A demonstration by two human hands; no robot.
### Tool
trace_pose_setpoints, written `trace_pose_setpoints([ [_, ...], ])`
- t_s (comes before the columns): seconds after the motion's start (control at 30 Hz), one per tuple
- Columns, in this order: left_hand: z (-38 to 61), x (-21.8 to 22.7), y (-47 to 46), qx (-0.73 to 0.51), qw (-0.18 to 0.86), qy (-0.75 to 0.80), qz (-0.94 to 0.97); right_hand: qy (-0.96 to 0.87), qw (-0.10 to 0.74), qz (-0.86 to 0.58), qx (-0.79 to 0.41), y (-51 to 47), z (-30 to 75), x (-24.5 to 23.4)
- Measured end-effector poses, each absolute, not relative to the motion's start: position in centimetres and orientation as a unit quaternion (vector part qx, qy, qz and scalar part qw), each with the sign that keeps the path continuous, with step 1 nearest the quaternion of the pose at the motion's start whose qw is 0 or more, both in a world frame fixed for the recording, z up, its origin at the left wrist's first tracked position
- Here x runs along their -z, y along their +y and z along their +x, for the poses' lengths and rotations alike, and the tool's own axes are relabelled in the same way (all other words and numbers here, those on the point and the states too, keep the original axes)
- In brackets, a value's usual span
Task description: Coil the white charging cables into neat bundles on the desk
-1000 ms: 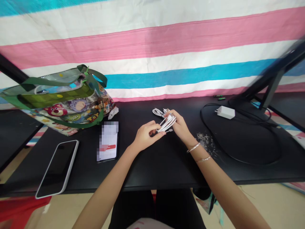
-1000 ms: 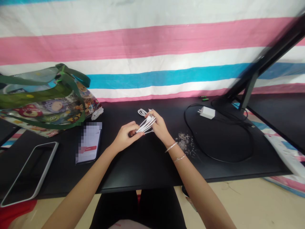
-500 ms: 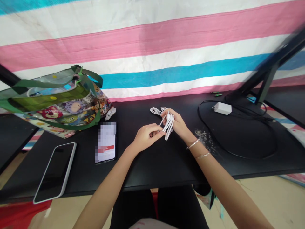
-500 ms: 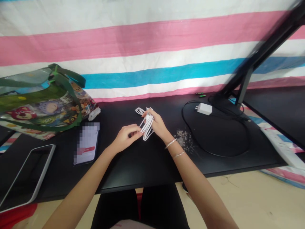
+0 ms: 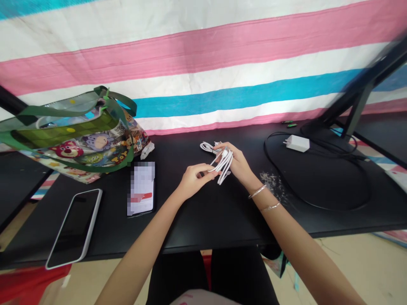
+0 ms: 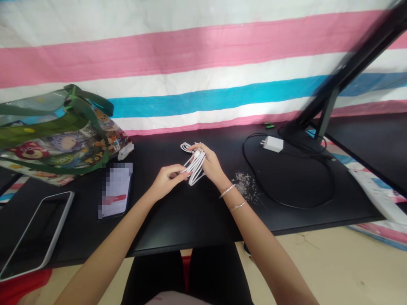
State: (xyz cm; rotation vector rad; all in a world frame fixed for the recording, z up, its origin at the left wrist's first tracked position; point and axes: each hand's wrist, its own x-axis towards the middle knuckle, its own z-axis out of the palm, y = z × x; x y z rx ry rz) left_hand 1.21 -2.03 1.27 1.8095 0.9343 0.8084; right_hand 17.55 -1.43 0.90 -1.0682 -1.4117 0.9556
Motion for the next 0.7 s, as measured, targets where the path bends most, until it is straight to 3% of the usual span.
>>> trace_pose_setpoints([
  [0.7,1.40,-0.39,-2.07,-0.353,0.520,0.357,0.691,-0.581,0.535,-0.464,-0.402,-1.54,17.85,-0.94],
])
